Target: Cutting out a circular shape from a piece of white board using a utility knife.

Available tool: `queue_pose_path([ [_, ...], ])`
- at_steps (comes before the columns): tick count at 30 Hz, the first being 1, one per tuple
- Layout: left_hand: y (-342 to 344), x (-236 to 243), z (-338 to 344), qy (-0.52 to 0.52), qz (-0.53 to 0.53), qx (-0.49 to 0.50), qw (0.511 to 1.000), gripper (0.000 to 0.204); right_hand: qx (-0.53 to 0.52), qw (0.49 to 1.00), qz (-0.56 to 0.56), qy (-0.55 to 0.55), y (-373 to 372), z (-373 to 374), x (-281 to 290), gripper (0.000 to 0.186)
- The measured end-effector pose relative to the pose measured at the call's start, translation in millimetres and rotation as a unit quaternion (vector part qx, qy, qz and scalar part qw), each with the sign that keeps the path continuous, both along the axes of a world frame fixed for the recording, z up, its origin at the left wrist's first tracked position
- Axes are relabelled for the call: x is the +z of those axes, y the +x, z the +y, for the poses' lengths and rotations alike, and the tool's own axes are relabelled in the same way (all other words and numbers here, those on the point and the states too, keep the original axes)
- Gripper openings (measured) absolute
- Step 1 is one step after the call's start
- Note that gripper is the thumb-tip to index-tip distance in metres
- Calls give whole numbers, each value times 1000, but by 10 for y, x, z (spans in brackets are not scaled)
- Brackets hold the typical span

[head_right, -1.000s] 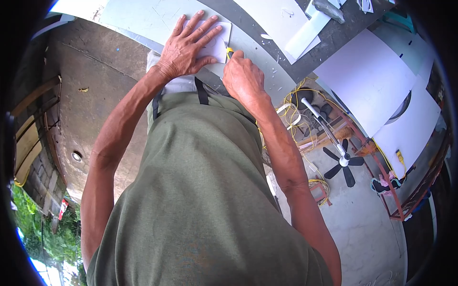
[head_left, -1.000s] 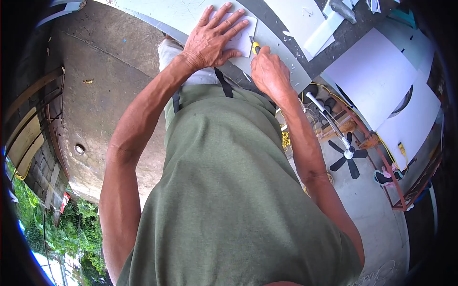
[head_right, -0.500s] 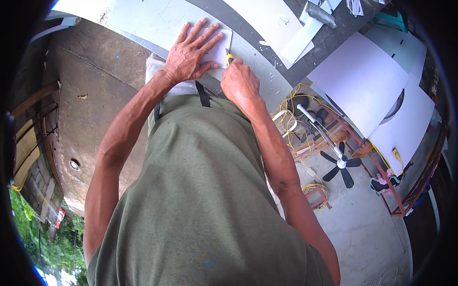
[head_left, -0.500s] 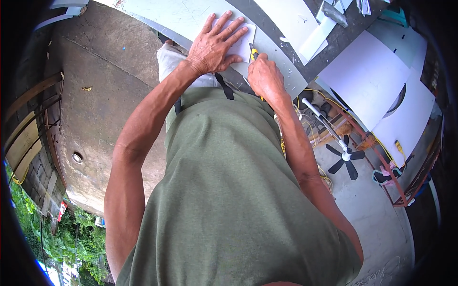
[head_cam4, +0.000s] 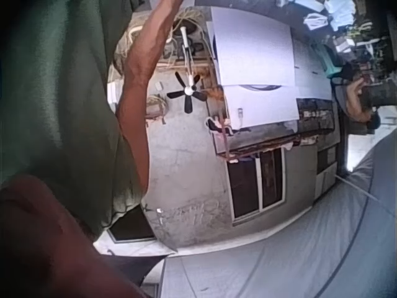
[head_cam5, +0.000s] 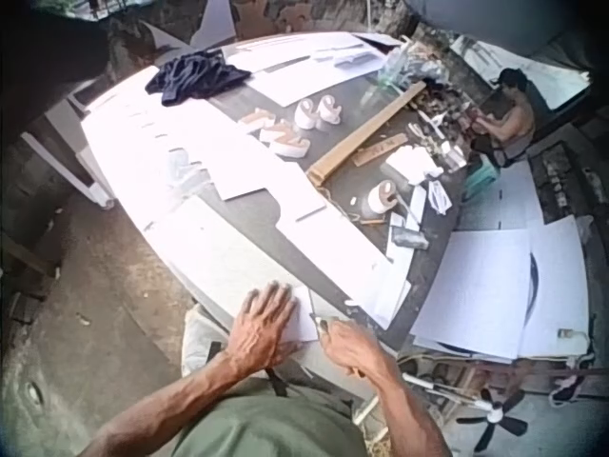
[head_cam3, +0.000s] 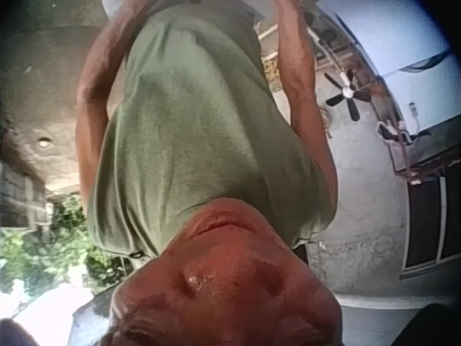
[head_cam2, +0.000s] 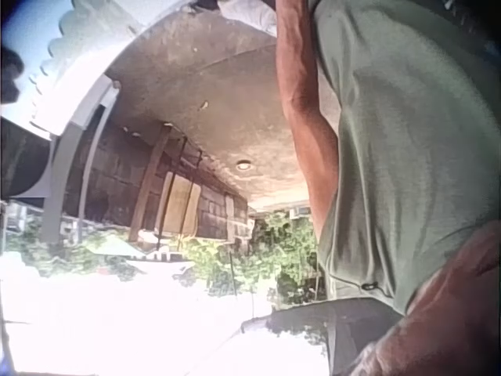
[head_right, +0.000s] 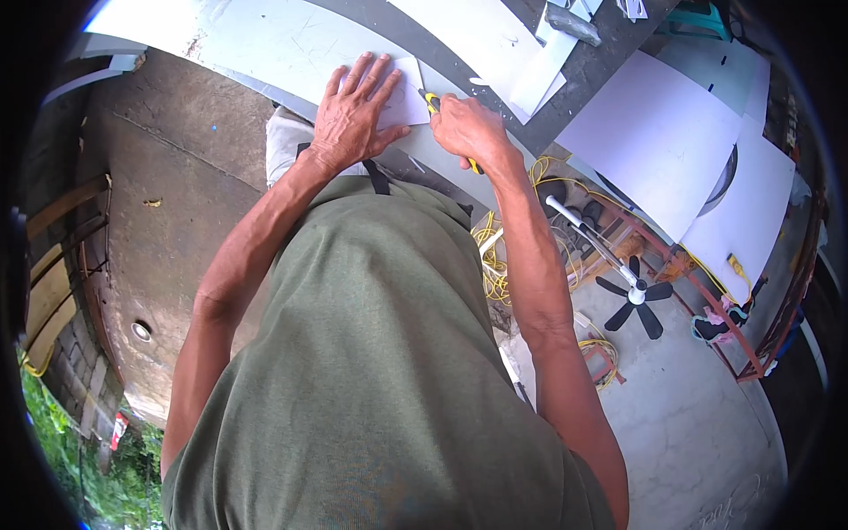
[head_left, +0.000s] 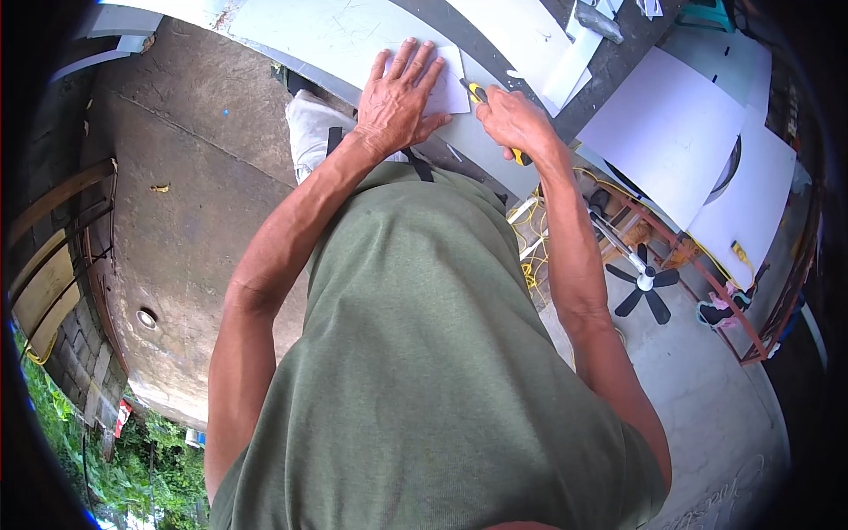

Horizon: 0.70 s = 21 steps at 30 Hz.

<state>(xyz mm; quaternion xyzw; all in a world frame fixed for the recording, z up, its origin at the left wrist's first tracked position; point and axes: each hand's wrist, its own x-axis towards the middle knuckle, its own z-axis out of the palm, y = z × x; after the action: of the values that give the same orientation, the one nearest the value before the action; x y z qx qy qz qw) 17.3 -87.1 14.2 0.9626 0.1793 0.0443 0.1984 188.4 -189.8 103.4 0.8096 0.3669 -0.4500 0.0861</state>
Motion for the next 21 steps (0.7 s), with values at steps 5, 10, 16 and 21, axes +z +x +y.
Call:
queue_pose_path([
  [5, -10, 54, 3, -5, 58, -32, 998, 80, 19, 1000, -9, -21, 56, -24, -16, 38],
  [10, -63, -207, -54, -2, -22, -28, 999, 76, 16, 996, -66, 55, -166, -208, -159, 35],
  [16, -54, -180, -77, 4, 27, -23, 999, 76, 27, 993, -76, 88, -226, -228, -146, 27],
  [21, -43, -135, -97, -7, 37, -20, 999, 75, 26, 991, -89, 93, -266, -228, -145, 27],
])
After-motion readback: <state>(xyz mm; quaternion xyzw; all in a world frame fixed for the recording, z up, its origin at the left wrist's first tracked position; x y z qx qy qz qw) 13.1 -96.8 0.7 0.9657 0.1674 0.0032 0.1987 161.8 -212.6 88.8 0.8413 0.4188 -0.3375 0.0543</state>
